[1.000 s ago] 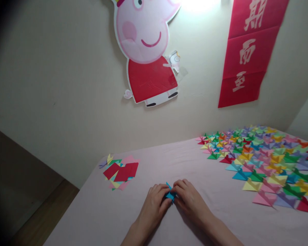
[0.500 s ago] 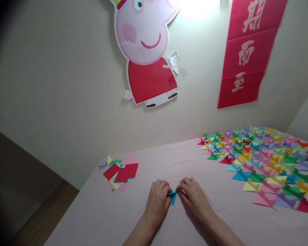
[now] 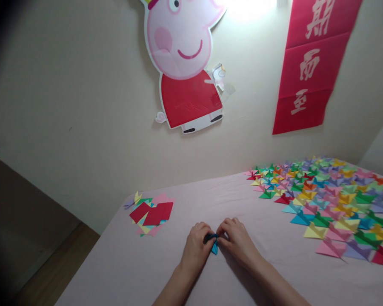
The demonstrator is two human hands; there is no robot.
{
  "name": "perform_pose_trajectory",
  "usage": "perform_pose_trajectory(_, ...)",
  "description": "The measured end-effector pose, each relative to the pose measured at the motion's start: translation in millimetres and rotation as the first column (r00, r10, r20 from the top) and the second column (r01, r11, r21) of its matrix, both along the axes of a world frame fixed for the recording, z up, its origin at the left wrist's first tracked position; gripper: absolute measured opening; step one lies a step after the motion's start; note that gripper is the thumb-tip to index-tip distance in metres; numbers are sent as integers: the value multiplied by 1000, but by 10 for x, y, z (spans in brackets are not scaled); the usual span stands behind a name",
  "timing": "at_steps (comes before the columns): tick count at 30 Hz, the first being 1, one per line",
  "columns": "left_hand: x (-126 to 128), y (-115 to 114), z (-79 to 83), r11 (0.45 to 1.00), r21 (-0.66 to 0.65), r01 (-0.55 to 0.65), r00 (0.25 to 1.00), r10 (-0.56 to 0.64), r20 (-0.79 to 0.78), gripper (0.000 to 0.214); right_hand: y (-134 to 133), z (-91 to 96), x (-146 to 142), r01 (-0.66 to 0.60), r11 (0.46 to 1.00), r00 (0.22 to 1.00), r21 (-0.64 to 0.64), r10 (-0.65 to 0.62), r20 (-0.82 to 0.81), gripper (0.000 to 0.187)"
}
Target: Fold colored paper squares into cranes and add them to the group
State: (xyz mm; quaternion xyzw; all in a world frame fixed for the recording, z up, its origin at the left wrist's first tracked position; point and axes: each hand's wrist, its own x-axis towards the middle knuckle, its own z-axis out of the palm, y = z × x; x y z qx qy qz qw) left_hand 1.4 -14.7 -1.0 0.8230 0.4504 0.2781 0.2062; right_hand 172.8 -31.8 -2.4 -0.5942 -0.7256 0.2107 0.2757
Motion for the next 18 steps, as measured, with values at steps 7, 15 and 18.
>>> perform_pose_trajectory(7,-26,50,3,998,-56,-25,999,27,39,16,91,57,-120,53,997,992,-58,-46,114,12)
perform_pose_trajectory(15,-48,55,-16,998,-64,-24,999,26,32,15,196,-7,-42,25,993,997,-114,-16,79,16)
perform_pose_trajectory(18,-49,52,-18,997,-68,-25,999,28,34,15,187,-15,2,1,992,999,-127,5,45,18)
